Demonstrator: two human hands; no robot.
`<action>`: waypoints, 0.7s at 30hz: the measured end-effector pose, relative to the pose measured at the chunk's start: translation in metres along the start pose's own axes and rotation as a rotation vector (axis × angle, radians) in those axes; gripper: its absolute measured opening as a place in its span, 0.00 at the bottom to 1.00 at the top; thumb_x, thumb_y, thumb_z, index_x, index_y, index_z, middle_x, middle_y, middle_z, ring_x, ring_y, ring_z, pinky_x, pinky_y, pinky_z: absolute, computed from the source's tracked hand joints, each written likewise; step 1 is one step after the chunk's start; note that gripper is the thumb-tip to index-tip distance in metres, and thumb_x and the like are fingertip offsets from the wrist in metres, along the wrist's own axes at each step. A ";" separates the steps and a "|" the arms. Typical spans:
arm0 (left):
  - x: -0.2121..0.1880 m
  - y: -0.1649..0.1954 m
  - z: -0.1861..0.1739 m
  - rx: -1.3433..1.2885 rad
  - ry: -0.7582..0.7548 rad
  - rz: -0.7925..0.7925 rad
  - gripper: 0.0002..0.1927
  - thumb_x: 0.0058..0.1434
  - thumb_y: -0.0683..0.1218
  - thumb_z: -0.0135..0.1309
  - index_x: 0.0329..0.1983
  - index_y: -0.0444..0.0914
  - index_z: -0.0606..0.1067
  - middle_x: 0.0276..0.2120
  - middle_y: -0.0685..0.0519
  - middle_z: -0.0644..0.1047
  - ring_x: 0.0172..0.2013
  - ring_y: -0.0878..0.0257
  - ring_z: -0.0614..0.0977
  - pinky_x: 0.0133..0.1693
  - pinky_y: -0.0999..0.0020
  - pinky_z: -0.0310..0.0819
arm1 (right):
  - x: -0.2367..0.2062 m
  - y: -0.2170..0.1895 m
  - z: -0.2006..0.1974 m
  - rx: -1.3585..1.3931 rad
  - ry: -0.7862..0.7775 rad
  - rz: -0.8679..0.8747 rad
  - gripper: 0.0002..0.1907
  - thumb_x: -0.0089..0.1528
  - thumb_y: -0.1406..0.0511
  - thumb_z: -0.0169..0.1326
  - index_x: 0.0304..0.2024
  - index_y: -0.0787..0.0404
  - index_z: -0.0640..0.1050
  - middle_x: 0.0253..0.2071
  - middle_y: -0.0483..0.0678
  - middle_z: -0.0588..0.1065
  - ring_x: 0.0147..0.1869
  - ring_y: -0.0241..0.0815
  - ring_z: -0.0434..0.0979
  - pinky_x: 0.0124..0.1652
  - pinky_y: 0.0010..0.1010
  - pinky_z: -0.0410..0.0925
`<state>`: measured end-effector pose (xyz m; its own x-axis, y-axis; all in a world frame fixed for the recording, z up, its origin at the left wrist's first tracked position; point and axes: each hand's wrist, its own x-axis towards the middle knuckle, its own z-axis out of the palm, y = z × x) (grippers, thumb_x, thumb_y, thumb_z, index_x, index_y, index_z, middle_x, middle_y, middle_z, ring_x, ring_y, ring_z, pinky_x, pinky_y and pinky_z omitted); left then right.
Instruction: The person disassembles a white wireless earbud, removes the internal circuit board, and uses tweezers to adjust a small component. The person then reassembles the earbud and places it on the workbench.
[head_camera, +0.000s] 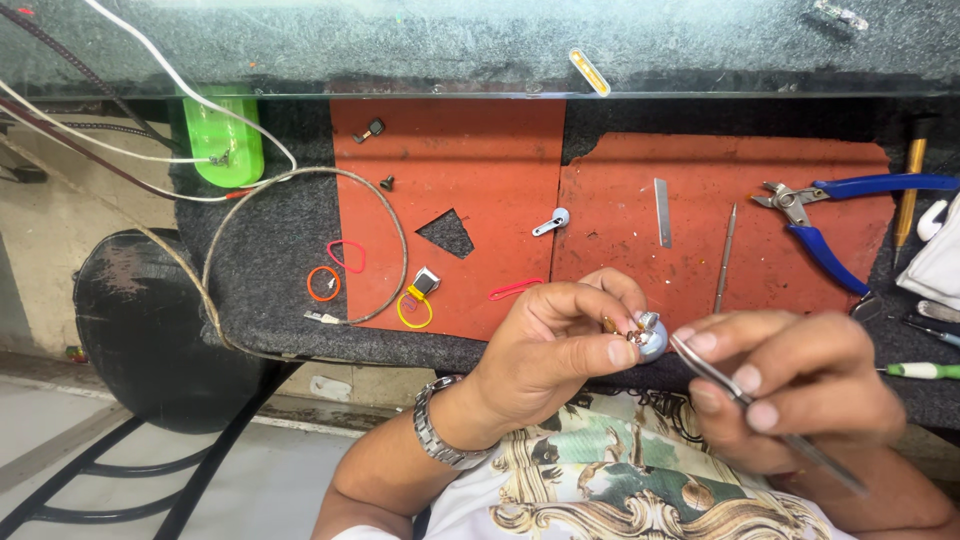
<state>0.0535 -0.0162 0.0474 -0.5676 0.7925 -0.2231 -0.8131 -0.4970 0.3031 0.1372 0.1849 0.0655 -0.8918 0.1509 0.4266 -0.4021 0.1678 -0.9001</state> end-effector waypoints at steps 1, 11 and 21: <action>0.000 0.000 0.000 -0.004 0.003 -0.005 0.05 0.69 0.33 0.58 0.44 0.34 0.79 0.46 0.49 0.74 0.48 0.64 0.77 0.53 0.71 0.72 | 0.001 -0.004 0.000 -0.076 -0.035 -0.017 0.17 0.58 0.75 0.61 0.39 0.55 0.67 0.43 0.43 0.68 0.54 0.48 0.82 0.50 0.42 0.77; -0.003 -0.009 0.003 0.033 0.077 0.047 0.07 0.67 0.32 0.59 0.46 0.35 0.81 0.48 0.49 0.73 0.48 0.65 0.77 0.56 0.70 0.73 | 0.004 -0.002 0.007 -0.118 -0.090 -0.121 0.15 0.55 0.74 0.65 0.37 0.56 0.72 0.43 0.43 0.70 0.56 0.52 0.81 0.52 0.46 0.76; -0.006 -0.014 0.001 0.006 0.093 0.050 0.09 0.67 0.31 0.59 0.45 0.35 0.81 0.48 0.50 0.73 0.48 0.65 0.78 0.56 0.70 0.75 | 0.006 -0.003 0.009 -0.107 -0.095 -0.093 0.17 0.56 0.74 0.64 0.40 0.56 0.71 0.45 0.43 0.68 0.58 0.52 0.80 0.53 0.45 0.75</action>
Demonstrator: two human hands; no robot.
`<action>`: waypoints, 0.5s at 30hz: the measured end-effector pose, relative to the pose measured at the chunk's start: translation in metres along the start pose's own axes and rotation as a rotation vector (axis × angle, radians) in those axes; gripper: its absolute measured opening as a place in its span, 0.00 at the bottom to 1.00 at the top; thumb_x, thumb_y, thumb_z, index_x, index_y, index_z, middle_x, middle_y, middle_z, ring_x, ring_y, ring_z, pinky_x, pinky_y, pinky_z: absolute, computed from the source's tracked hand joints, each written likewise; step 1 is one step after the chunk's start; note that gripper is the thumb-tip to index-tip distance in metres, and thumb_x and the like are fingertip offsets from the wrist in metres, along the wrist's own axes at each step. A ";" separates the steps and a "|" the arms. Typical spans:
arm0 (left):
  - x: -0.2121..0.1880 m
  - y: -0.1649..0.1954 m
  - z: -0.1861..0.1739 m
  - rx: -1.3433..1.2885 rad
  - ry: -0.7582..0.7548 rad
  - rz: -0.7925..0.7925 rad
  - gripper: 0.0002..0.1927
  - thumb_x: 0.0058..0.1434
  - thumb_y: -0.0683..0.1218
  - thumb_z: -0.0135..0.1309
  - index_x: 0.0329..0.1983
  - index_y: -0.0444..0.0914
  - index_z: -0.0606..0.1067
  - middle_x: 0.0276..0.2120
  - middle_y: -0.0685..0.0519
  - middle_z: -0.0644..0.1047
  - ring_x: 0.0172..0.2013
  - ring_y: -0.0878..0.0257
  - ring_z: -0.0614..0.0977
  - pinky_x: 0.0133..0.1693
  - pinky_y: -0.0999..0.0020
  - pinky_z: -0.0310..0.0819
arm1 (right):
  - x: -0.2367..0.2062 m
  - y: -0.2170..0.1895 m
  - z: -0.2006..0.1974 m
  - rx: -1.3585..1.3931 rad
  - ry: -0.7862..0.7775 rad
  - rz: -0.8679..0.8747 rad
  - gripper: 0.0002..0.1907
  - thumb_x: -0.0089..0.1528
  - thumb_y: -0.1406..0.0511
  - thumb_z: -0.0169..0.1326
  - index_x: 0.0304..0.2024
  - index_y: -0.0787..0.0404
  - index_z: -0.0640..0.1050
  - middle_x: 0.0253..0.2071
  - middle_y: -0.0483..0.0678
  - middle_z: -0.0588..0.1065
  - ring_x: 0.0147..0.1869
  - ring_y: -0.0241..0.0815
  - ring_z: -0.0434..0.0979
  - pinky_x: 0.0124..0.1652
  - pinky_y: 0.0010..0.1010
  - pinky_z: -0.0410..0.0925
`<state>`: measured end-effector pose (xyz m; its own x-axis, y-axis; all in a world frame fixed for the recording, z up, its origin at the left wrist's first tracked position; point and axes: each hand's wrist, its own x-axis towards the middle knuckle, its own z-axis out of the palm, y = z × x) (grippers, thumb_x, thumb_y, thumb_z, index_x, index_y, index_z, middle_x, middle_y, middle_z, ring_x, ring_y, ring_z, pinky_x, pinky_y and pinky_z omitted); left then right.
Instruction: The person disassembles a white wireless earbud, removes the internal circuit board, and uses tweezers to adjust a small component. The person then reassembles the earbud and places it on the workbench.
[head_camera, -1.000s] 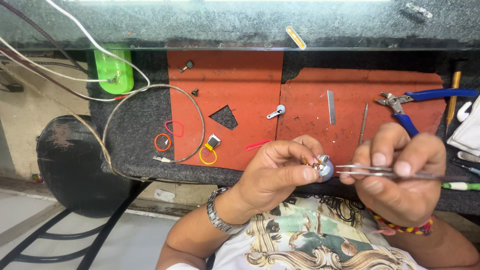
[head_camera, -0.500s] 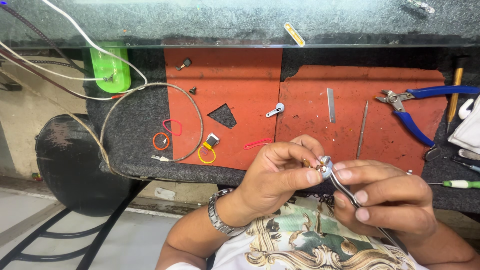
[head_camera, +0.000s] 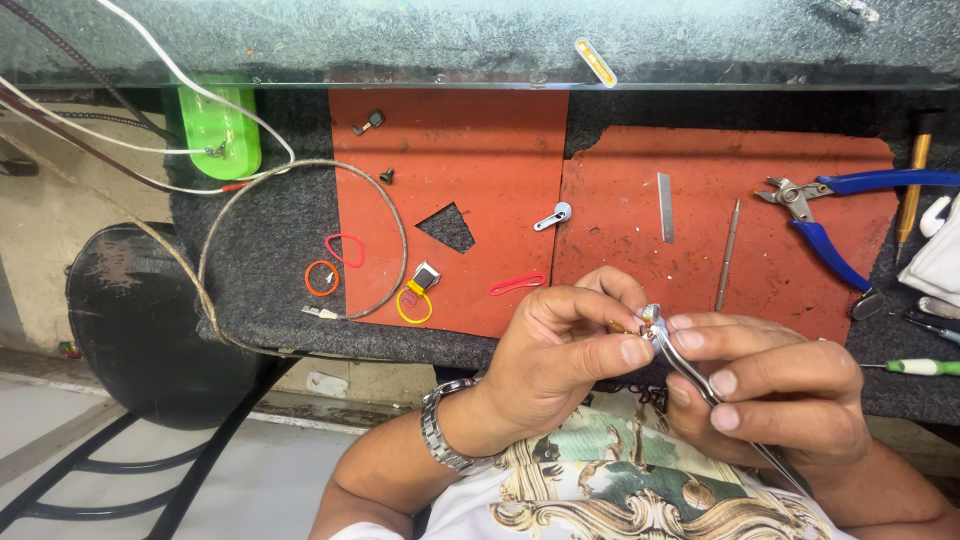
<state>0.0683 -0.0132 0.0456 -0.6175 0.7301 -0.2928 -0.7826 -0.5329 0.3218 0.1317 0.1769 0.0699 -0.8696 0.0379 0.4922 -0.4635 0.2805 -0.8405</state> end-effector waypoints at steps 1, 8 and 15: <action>0.000 0.000 0.000 0.002 -0.002 0.005 0.09 0.66 0.31 0.59 0.45 0.35 0.81 0.48 0.50 0.73 0.48 0.65 0.78 0.56 0.70 0.75 | 0.000 0.000 0.000 -0.004 -0.001 0.000 0.17 0.56 0.74 0.64 0.41 0.56 0.70 0.45 0.43 0.68 0.58 0.51 0.80 0.53 0.45 0.75; 0.001 -0.002 -0.001 0.029 -0.002 0.032 0.09 0.66 0.31 0.59 0.45 0.35 0.82 0.48 0.49 0.74 0.48 0.65 0.78 0.53 0.73 0.76 | -0.001 0.001 0.001 0.003 0.008 -0.010 0.17 0.56 0.74 0.64 0.41 0.57 0.70 0.45 0.43 0.67 0.58 0.51 0.80 0.53 0.45 0.75; 0.000 -0.004 -0.001 0.065 -0.004 0.057 0.09 0.66 0.31 0.60 0.45 0.35 0.82 0.48 0.50 0.73 0.48 0.66 0.79 0.53 0.74 0.76 | -0.002 0.000 0.001 -0.019 0.000 -0.018 0.16 0.56 0.74 0.64 0.39 0.56 0.71 0.44 0.43 0.68 0.57 0.52 0.80 0.53 0.46 0.75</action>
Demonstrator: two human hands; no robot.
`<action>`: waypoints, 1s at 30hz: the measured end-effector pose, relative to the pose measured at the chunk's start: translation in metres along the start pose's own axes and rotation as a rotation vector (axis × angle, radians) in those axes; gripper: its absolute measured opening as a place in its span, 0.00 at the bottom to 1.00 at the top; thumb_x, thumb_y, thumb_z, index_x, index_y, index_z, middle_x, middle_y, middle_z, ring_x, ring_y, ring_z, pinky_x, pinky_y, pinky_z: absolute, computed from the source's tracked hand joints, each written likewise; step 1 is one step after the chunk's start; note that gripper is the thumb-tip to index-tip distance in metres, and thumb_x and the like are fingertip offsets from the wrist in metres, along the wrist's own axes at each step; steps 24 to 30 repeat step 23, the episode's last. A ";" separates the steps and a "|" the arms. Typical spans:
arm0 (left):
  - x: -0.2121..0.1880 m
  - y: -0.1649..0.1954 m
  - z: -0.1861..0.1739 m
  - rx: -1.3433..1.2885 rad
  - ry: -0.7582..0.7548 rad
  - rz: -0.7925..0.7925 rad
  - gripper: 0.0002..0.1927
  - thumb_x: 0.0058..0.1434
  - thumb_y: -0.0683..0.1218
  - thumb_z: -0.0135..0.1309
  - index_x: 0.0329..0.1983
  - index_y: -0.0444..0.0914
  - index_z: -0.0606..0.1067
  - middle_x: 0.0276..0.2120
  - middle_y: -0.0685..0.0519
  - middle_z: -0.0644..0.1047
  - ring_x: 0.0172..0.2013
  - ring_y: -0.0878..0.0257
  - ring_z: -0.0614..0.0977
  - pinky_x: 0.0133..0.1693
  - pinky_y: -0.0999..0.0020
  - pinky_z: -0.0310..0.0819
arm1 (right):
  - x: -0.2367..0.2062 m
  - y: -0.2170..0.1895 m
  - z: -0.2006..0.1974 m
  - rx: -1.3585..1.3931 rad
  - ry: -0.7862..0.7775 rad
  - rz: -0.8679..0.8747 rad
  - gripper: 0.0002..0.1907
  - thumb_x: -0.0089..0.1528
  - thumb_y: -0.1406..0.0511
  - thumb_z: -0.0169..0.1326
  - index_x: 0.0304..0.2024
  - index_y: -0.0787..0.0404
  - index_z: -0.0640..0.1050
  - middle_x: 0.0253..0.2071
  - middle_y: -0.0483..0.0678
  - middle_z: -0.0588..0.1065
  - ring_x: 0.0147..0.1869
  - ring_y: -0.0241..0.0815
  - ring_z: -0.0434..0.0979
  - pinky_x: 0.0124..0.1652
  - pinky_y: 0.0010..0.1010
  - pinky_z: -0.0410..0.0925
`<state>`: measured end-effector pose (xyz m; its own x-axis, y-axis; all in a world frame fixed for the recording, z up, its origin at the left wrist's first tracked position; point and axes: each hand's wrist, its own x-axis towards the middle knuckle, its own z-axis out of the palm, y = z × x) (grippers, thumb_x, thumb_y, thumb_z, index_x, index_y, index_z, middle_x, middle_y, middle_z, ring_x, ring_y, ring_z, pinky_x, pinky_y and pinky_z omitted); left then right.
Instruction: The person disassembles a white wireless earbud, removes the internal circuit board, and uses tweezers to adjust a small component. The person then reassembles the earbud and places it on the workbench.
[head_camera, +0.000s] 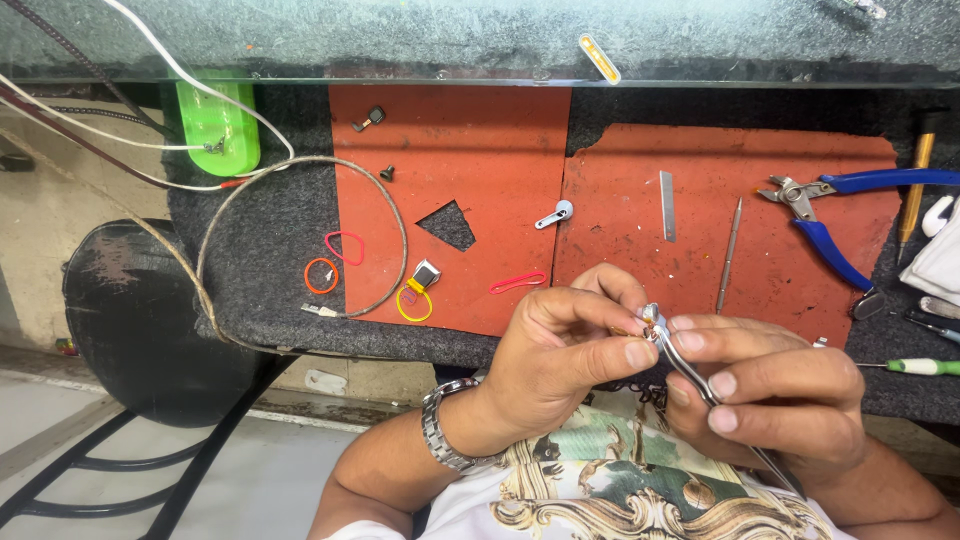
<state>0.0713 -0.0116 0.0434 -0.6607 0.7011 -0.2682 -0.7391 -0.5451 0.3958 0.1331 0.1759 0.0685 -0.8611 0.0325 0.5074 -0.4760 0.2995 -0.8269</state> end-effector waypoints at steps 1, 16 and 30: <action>0.000 0.000 0.000 0.008 -0.003 0.001 0.08 0.66 0.31 0.60 0.44 0.35 0.82 0.48 0.50 0.73 0.48 0.66 0.78 0.52 0.74 0.76 | 0.000 0.000 0.000 -0.008 0.001 0.001 0.16 0.56 0.74 0.64 0.38 0.56 0.71 0.44 0.43 0.69 0.57 0.52 0.81 0.53 0.46 0.75; -0.003 0.004 0.002 0.089 -0.009 0.004 0.07 0.66 0.31 0.61 0.43 0.35 0.81 0.48 0.51 0.74 0.47 0.68 0.79 0.52 0.75 0.77 | -0.005 0.006 0.003 -0.025 0.060 -0.058 0.17 0.57 0.74 0.64 0.40 0.57 0.70 0.43 0.43 0.68 0.54 0.51 0.82 0.49 0.44 0.77; -0.002 0.005 0.002 0.087 -0.019 0.008 0.07 0.66 0.31 0.61 0.43 0.35 0.81 0.48 0.51 0.73 0.47 0.67 0.79 0.52 0.75 0.77 | -0.003 0.007 0.004 -0.021 0.066 -0.082 0.17 0.57 0.74 0.64 0.40 0.57 0.69 0.44 0.44 0.68 0.53 0.51 0.82 0.48 0.44 0.77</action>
